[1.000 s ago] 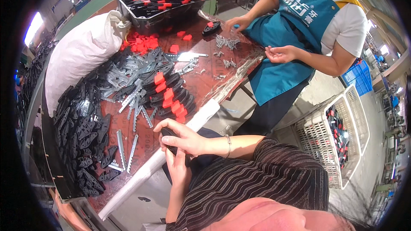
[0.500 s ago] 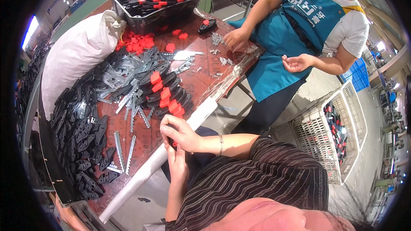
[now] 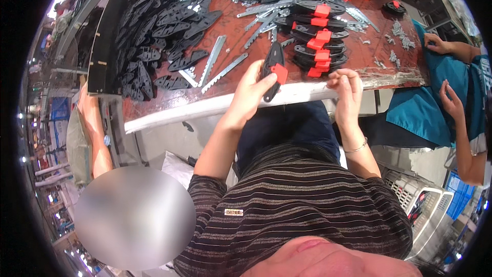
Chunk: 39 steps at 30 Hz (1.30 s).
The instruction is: The person assembles small folding knives by inserting red plastic handles into black metal frames and securing them with screws. The person repeatedly picks up parts from a table, aligns them, and fastens them together, placing finished units aside.
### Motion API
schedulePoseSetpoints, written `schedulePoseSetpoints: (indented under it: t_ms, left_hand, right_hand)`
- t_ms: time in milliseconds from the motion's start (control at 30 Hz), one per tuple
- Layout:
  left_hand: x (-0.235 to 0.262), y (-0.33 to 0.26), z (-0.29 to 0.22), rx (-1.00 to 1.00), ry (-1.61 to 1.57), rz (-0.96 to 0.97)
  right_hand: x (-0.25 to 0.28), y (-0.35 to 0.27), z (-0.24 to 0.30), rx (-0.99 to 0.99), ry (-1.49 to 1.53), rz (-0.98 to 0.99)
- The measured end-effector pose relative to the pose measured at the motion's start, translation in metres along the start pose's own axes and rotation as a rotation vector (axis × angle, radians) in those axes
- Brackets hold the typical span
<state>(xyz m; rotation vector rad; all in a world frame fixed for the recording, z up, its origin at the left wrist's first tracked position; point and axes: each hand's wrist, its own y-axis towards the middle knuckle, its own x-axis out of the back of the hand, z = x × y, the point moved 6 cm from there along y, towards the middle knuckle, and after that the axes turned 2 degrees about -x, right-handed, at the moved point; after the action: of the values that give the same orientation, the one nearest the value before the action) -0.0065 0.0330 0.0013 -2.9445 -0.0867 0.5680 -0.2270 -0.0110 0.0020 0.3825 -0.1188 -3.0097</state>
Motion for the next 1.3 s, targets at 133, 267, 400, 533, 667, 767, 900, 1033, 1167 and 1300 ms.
schedulePoseSetpoints:
  t_ms: [133,267,400,533,667,767,900,1033,1167,1300]
  left_hand:
    - [0.016,0.02,-0.003,0.022,-0.037,0.004]
    - [0.031,0.033,-0.018,-0.114,0.51,-0.102]
    - [0.034,0.034,-0.032,-0.115,0.883,-0.089]
    - [0.042,0.041,-0.024,-0.015,0.11,-0.011]
    - [0.03,0.04,-0.035,0.072,0.139,-0.045]
    - [0.018,0.052,-0.044,-0.048,0.224,-0.093]
    - [0.017,0.082,-0.055,-0.139,0.215,-0.085]
    - [-0.005,0.129,-0.092,-0.319,0.489,0.014]
    - [-0.011,0.19,-0.107,-0.356,0.824,0.021]
    - [-0.038,0.232,-0.116,-0.413,1.072,0.065]
  right_hand:
    - [0.024,0.002,0.005,0.03,-0.044,-0.067]
    - [0.031,0.012,0.012,0.11,-0.116,-0.084]
    - [0.039,0.021,0.005,0.132,-0.139,-0.117]
    - [0.041,0.025,-0.001,0.114,-0.149,-0.116]
    - [0.042,0.024,-0.006,0.056,-0.137,-0.13]
    - [0.042,0.024,-0.007,0.045,-0.134,-0.131]
    - [0.04,0.022,-0.005,0.064,-0.194,-0.121]
    - [0.04,0.022,-0.006,0.078,-0.209,-0.127]
    - [0.038,0.02,-0.005,0.081,-0.221,-0.145]
    - [0.042,0.02,-0.008,0.134,-0.3,-0.156]
